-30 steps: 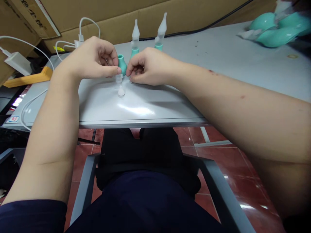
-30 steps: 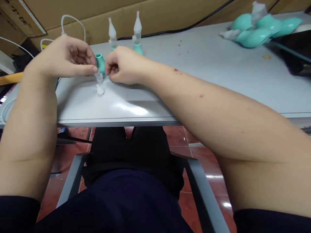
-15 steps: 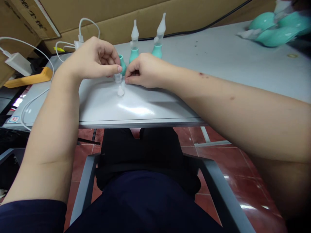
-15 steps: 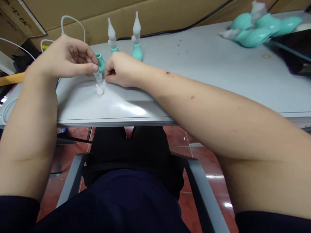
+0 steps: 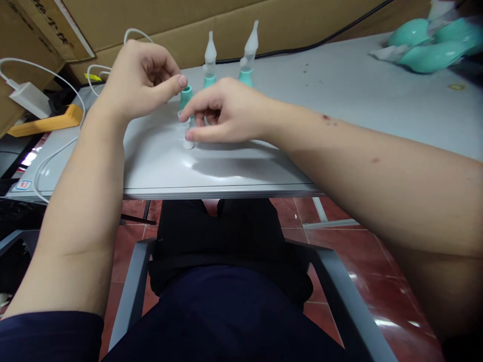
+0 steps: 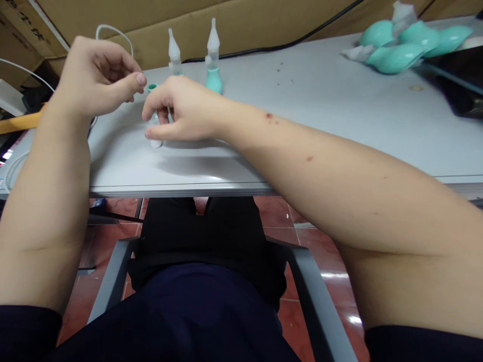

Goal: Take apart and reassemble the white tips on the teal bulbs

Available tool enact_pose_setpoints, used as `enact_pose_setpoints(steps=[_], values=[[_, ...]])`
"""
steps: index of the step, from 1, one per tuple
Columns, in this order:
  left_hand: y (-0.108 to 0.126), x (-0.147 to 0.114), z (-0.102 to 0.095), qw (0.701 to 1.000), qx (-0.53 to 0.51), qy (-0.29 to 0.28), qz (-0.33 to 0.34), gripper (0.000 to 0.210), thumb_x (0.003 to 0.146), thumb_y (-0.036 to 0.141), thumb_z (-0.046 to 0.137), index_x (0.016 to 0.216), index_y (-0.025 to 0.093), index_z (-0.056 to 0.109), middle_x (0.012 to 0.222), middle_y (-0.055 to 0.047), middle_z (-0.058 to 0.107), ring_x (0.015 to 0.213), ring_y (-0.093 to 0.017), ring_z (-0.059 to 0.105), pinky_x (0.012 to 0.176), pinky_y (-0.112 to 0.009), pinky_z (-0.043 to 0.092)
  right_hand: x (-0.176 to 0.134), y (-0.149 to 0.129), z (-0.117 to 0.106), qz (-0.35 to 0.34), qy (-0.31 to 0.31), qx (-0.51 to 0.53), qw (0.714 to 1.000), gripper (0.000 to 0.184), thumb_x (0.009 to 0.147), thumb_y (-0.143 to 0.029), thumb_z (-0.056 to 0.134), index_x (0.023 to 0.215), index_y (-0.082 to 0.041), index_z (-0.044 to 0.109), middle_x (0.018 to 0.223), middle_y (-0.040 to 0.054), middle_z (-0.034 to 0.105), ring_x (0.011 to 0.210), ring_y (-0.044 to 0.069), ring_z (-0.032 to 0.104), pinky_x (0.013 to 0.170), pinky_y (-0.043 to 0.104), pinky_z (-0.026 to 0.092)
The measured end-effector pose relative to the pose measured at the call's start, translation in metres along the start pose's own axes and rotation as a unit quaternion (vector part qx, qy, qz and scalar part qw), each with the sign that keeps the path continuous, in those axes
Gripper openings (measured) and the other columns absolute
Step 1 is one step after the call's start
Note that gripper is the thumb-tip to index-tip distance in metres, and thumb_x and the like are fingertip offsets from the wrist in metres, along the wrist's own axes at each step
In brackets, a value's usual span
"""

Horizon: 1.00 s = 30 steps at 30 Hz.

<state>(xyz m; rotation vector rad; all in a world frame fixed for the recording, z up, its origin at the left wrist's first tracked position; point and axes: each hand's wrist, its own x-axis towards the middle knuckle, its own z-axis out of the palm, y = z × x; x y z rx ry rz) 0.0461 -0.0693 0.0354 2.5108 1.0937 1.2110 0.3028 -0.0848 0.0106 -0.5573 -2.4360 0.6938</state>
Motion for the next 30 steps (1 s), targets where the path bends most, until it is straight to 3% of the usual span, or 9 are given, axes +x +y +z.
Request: enact_pose_setpoints(steps=[5,7,10,13,16,18,22,26,30], values=[[0.001,0.002,0.005,0.998,-0.011,0.05,0.022,0.027,0.086,0.053,0.087,0.078,0.028,0.079,0.07,-0.002,0.073,0.056,-0.017,0.059,0.052,-0.037,0.037,0.002,0.004,0.013,-0.014,-0.063,-0.01,0.998,0.013,0.089,-0.011,0.086,0.094,-0.022,0.081,0.083,0.0021,0.073,0.085,0.025,0.07,0.078,0.034,0.053],[0.006,0.002,0.007,0.997,-0.02,0.068,0.033,0.034,0.088,0.058,0.086,0.076,0.028,0.077,0.069,-0.002,0.073,0.055,-0.016,0.057,0.052,-0.036,0.038,0.001,0.001,0.012,0.013,-0.051,0.033,0.998,0.015,0.088,-0.01,0.087,0.089,-0.022,0.079,0.082,0.0016,0.073,0.084,0.024,0.07,0.075,0.033,0.053],[0.017,0.002,0.009,0.994,-0.062,0.076,0.047,0.05,0.092,0.072,0.088,0.075,0.027,0.074,0.07,-0.002,0.072,0.053,-0.015,0.058,0.052,-0.035,0.042,0.0,-0.006,0.006,0.082,0.016,0.194,0.978,0.017,0.088,-0.008,0.089,0.089,-0.021,0.077,0.081,0.0013,0.075,0.076,0.02,0.07,0.066,0.03,0.053],[0.026,-0.001,0.01,0.991,-0.114,0.051,0.04,0.052,0.092,0.076,0.091,0.085,0.026,0.081,0.075,-0.002,0.074,0.055,-0.015,0.062,0.052,-0.034,0.047,0.001,-0.007,-0.002,0.124,0.075,0.307,0.941,0.015,0.093,-0.005,0.083,0.092,-0.017,0.075,0.087,0.0034,0.078,0.069,0.016,0.07,0.064,0.027,0.057],[0.033,-0.005,0.009,0.986,-0.164,-0.021,0.017,0.052,0.087,0.075,0.098,0.103,0.026,0.089,0.089,-0.003,0.079,0.065,-0.018,0.07,0.059,-0.036,0.058,0.005,-0.001,-0.005,0.159,0.084,0.337,0.924,0.021,0.1,-0.005,0.079,0.085,-0.017,0.068,0.083,0.0033,0.074,0.067,0.013,0.066,0.066,0.024,0.059],[0.036,-0.007,0.009,0.982,-0.179,-0.061,0.004,0.055,0.082,0.072,0.103,0.11,0.026,0.092,0.1,-0.005,0.081,0.076,-0.021,0.076,0.065,-0.039,0.065,0.008,0.004,-0.006,0.182,0.083,0.358,0.912,0.027,0.101,-0.008,0.08,0.08,-0.016,0.065,0.078,0.0032,0.069,0.066,0.012,0.063,0.066,0.022,0.058],[0.038,-0.006,0.009,0.984,-0.159,-0.085,0.01,0.049,0.079,0.064,0.104,0.108,0.026,0.093,0.108,-0.004,0.079,0.088,-0.021,0.078,0.081,-0.042,0.069,0.009,0.006,-0.006,0.201,0.076,0.389,0.896,0.028,0.102,-0.016,0.084,0.08,-0.014,0.067,0.077,0.005,0.067,0.066,0.012,0.06,0.064,0.021,0.057],[0.028,-0.002,0.012,0.987,-0.137,-0.083,0.011,0.035,0.076,0.057,0.106,0.093,0.03,0.092,0.104,-0.004,0.078,0.08,-0.021,0.073,0.077,-0.045,0.068,0.007,0.005,-0.008,0.211,0.046,0.413,0.885,0.03,0.112,-0.026,0.081,0.088,-0.012,0.071,0.079,0.0049,0.066,0.065,0.011,0.061,0.066,0.022,0.056],[0.02,-0.001,0.015,0.99,-0.126,-0.054,0.037,0.035,0.077,0.057,0.108,0.094,0.031,0.092,0.106,-0.005,0.08,0.082,-0.022,0.074,0.073,-0.043,0.066,0.006,0.006,-0.008,0.221,0.028,0.391,0.893,0.043,0.116,-0.049,0.083,0.092,-0.014,0.073,0.079,0.0039,0.067,0.065,0.012,0.063,0.066,0.023,0.057]])
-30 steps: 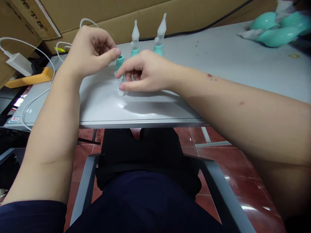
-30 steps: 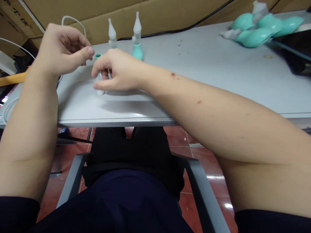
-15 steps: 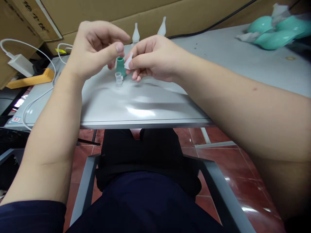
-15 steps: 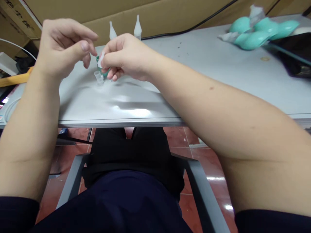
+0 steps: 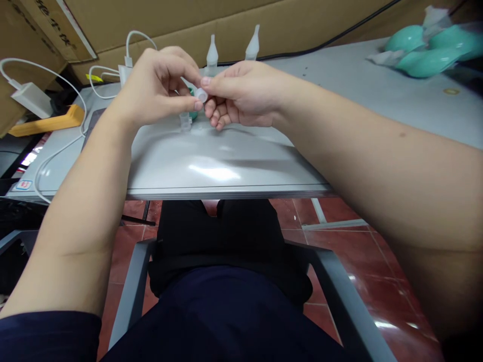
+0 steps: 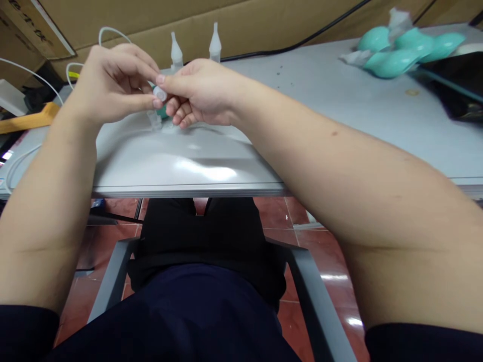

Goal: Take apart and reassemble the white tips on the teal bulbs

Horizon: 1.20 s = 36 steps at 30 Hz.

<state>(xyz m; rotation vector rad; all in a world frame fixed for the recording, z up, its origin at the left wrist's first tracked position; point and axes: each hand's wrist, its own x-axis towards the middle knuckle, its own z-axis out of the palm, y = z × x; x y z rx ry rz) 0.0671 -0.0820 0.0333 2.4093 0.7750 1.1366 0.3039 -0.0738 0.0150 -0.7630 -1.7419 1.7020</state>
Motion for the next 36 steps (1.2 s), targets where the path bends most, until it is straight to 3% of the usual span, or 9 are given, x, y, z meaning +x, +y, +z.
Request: enact_pose_setpoints(steps=[3,6,10,14,17,21,27,36], values=[[0.0,-0.001,0.003,1.0,-0.005,0.02,0.004,0.032,0.081,0.055,0.107,0.089,0.03,0.09,0.101,-0.006,0.082,0.082,-0.024,0.076,0.069,-0.041,0.061,0.0,0.001,0.003,-0.062,0.047,-0.044,0.996,0.046,0.112,-0.049,0.089,0.087,-0.014,0.074,0.077,0.0051,0.069,0.062,0.012,0.065,0.06,0.023,0.057],[0.003,-0.001,0.007,0.998,-0.013,0.052,0.012,0.033,0.081,0.054,0.108,0.085,0.027,0.088,0.078,-0.004,0.077,0.068,-0.023,0.072,0.062,-0.039,0.052,-0.001,-0.001,0.007,-0.147,0.102,-0.051,0.983,0.03,0.107,-0.018,0.093,0.086,-0.015,0.072,0.078,0.0046,0.076,0.061,0.012,0.069,0.058,0.021,0.06],[0.006,0.001,0.009,0.997,0.034,0.07,0.01,0.04,0.081,0.064,0.106,0.081,0.03,0.086,0.076,-0.003,0.076,0.065,-0.021,0.068,0.061,-0.039,0.051,-0.002,-0.004,0.009,-0.177,0.106,-0.025,0.978,0.028,0.108,0.007,0.077,0.091,-0.014,0.071,0.082,0.0032,0.082,0.067,0.012,0.075,0.062,0.02,0.065],[0.009,0.001,0.01,0.992,0.073,0.1,0.01,0.052,0.081,0.076,0.1,0.077,0.027,0.083,0.077,-0.004,0.078,0.071,-0.024,0.074,0.065,-0.041,0.057,-0.002,-0.006,0.011,-0.19,0.115,-0.017,0.975,0.032,0.109,0.011,0.072,0.088,-0.013,0.071,0.08,0.002,0.082,0.07,0.012,0.078,0.065,0.02,0.066],[0.011,0.001,0.01,0.992,0.091,0.085,-0.01,0.048,0.082,0.077,0.097,0.079,0.031,0.084,0.083,-0.004,0.081,0.078,-0.027,0.077,0.07,-0.043,0.061,-0.002,-0.006,0.012,-0.193,0.123,-0.019,0.973,0.038,0.107,0.014,0.069,0.081,-0.014,0.069,0.076,0.0012,0.08,0.068,0.011,0.076,0.064,0.019,0.066],[0.01,0.001,0.009,0.993,0.081,0.08,-0.02,0.041,0.08,0.073,0.098,0.077,0.036,0.082,0.083,-0.004,0.081,0.075,-0.028,0.075,0.067,-0.046,0.058,0.0,-0.003,0.013,-0.203,0.13,-0.025,0.97,0.04,0.106,0.012,0.07,0.078,-0.016,0.065,0.075,-0.0002,0.078,0.067,0.01,0.073,0.064,0.019,0.064],[0.004,0.002,0.011,0.993,0.057,0.103,0.017,0.038,0.08,0.061,0.103,0.074,0.03,0.083,0.075,-0.005,0.077,0.063,-0.024,0.068,0.057,-0.042,0.046,0.005,0.005,0.013,-0.227,0.138,-0.049,0.963,0.035,0.104,0.005,0.078,0.081,-0.017,0.063,0.08,0.0023,0.077,0.073,0.013,0.072,0.07,0.026,0.064],[0.01,0.0,0.005,0.994,0.068,0.066,-0.055,0.028,0.082,0.052,0.103,0.081,0.039,0.079,0.087,-0.003,0.082,0.079,-0.032,0.079,0.07,-0.049,0.059,0.006,0.005,0.018,-0.23,0.185,-0.056,0.954,0.034,0.106,0.005,0.074,0.081,-0.017,0.064,0.081,0.0029,0.079,0.072,0.012,0.074,0.069,0.023,0.066]])
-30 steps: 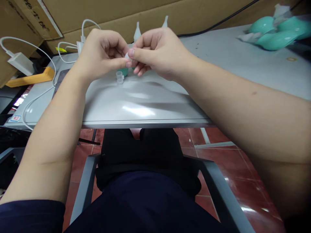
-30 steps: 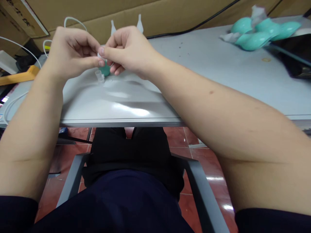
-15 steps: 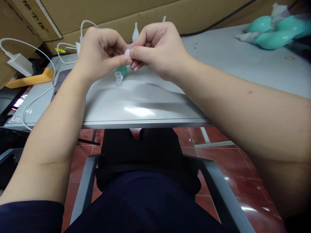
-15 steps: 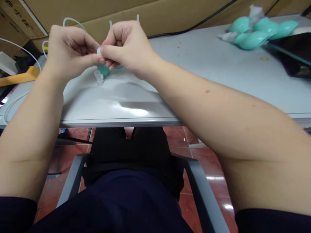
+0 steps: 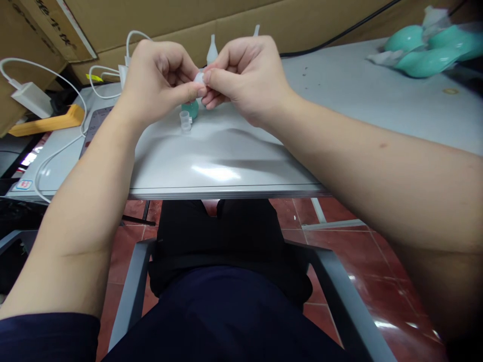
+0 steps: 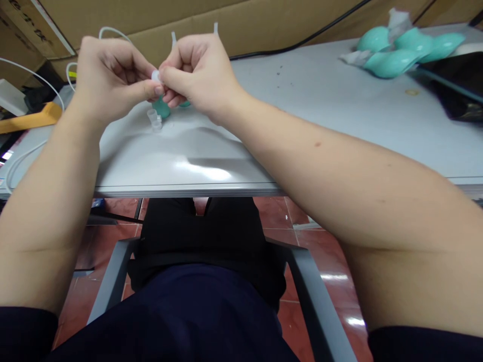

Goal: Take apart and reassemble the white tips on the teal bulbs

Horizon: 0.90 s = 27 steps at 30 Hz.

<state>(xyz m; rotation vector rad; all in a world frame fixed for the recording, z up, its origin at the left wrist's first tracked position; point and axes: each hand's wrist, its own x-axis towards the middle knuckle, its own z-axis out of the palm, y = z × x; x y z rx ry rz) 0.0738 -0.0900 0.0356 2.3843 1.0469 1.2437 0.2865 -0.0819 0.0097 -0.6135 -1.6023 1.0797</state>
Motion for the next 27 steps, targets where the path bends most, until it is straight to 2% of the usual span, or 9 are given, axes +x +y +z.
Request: enact_pose_setpoints(steps=[4,7,10,13,15,17,21,27], values=[[-0.01,0.004,0.004,0.999,-0.03,0.001,0.012,0.029,0.081,0.052,0.104,0.081,0.038,0.079,0.084,-0.003,0.082,0.076,-0.031,0.08,0.066,-0.049,0.061,0.003,0.003,0.001,-0.029,-0.005,0.039,0.999,0.038,0.108,0.013,0.066,0.08,-0.014,0.068,0.075,0.0006,0.077,0.068,0.011,0.076,0.061,0.019,0.064],[-0.016,0.006,0.009,0.997,-0.068,0.013,0.043,0.043,0.075,0.064,0.108,0.077,0.036,0.076,0.073,-0.002,0.077,0.065,-0.027,0.075,0.056,-0.044,0.059,0.006,0.005,0.001,-0.045,0.003,0.059,0.997,0.041,0.109,0.016,0.062,0.079,-0.012,0.068,0.071,-0.0013,0.075,0.062,0.01,0.075,0.056,0.016,0.062],[-0.017,0.006,0.01,0.996,-0.076,0.025,0.039,0.051,0.083,0.076,0.104,0.08,0.032,0.078,0.078,-0.004,0.078,0.07,-0.027,0.077,0.061,-0.046,0.062,0.007,0.005,0.0,-0.04,0.0,0.079,0.996,0.035,0.109,0.016,0.065,0.085,-0.009,0.071,0.072,-0.0002,0.078,0.064,0.011,0.078,0.055,0.015,0.062],[-0.023,0.008,0.008,0.998,-0.051,0.009,0.036,0.047,0.081,0.072,0.107,0.082,0.034,0.079,0.081,-0.005,0.078,0.072,-0.029,0.075,0.063,-0.049,0.06,0.008,0.004,-0.002,-0.009,-0.015,0.095,0.995,0.031,0.11,0.015,0.069,0.089,-0.007,0.071,0.073,0.0026,0.08,0.064,0.012,0.079,0.055,0.016,0.064],[-0.027,0.01,0.008,0.998,-0.034,0.017,0.057,0.046,0.073,0.066,0.111,0.079,0.035,0.079,0.075,-0.004,0.076,0.067,-0.028,0.072,0.057,-0.046,0.054,0.009,0.003,-0.002,0.012,-0.02,0.103,0.994,0.032,0.111,0.015,0.068,0.088,-0.007,0.069,0.073,0.0033,0.079,0.061,0.011,0.078,0.055,0.016,0.064],[-0.028,0.01,0.009,0.997,-0.035,0.037,0.066,0.045,0.071,0.065,0.111,0.077,0.033,0.08,0.071,-0.004,0.075,0.064,-0.028,0.072,0.054,-0.043,0.05,0.009,0.002,-0.002,0.026,-0.021,0.108,0.994,0.034,0.112,0.015,0.067,0.087,-0.008,0.068,0.072,0.0036,0.079,0.059,0.011,0.077,0.055,0.016,0.065],[-0.019,0.006,0.01,0.996,-0.051,0.047,0.061,0.038,0.081,0.059,0.107,0.079,0.03,0.082,0.075,-0.005,0.077,0.067,-0.028,0.076,0.056,-0.042,0.054,0.01,0.003,0.001,0.033,-0.015,0.11,0.993,0.036,0.114,0.013,0.065,0.086,-0.009,0.065,0.07,0.0037,0.078,0.059,0.011,0.076,0.056,0.016,0.064],[-0.03,0.01,0.011,0.995,-0.055,0.044,0.071,0.04,0.072,0.058,0.111,0.076,0.033,0.08,0.071,-0.004,0.076,0.061,-0.026,0.072,0.05,-0.039,0.052,0.008,0.004,-0.002,0.04,-0.032,0.109,0.993,0.035,0.115,0.007,0.069,0.088,-0.015,0.066,0.075,0.0023,0.077,0.065,0.011,0.076,0.063,0.016,0.064]])
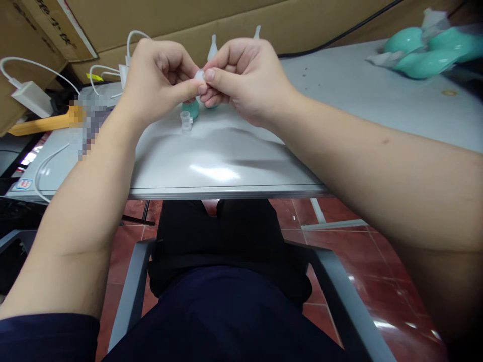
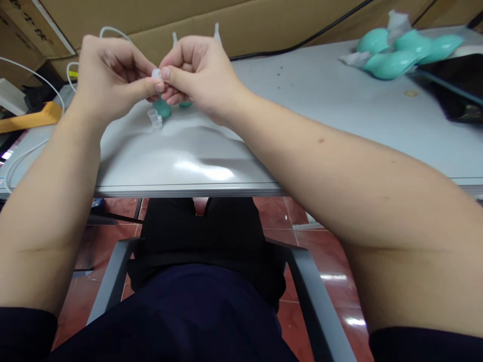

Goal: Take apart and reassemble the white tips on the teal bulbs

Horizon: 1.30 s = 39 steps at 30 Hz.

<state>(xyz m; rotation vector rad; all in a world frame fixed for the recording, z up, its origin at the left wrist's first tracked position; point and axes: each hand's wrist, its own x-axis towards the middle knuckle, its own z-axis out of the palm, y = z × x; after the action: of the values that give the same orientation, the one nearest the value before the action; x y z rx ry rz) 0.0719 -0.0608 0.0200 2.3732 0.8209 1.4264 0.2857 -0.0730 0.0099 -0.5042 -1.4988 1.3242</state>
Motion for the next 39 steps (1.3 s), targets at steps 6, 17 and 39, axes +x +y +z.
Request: enact_pose_setpoints(steps=[6,17,39], values=[[-0.003,-0.003,0.005,0.999,-0.019,0.018,0.029,0.043,0.081,0.065,0.104,0.078,0.027,0.083,0.07,-0.005,0.076,0.059,-0.024,0.073,0.051,-0.038,0.055,-0.005,-0.004,-0.003,0.051,-0.009,-0.002,0.999,0.028,0.112,-0.001,0.074,0.091,-0.019,0.065,0.083,0.0018,0.079,0.073,0.012,0.076,0.072,0.018,0.065],[-0.01,0.001,-0.004,0.998,0.052,-0.019,0.016,0.031,0.078,0.051,0.105,0.078,0.034,0.078,0.071,-0.002,0.076,0.062,-0.024,0.068,0.053,-0.04,0.046,-0.005,-0.005,-0.006,0.035,-0.013,-0.03,0.999,0.025,0.11,-0.003,0.079,0.092,-0.017,0.069,0.086,0.0037,0.082,0.077,0.013,0.082,0.071,0.017,0.068],[0.036,-0.004,-0.054,0.926,0.155,-0.316,-0.135,0.029,0.073,0.052,0.106,0.088,0.029,0.094,0.07,0.001,0.078,0.06,-0.018,0.06,0.057,-0.031,0.041,-0.006,0.001,-0.023,0.01,-0.26,-0.376,0.89,0.023,0.086,-0.001,0.087,0.085,-0.025,0.088,0.08,-0.0009,0.077,0.077,0.019,0.07,0.076,0.03,0.058]])
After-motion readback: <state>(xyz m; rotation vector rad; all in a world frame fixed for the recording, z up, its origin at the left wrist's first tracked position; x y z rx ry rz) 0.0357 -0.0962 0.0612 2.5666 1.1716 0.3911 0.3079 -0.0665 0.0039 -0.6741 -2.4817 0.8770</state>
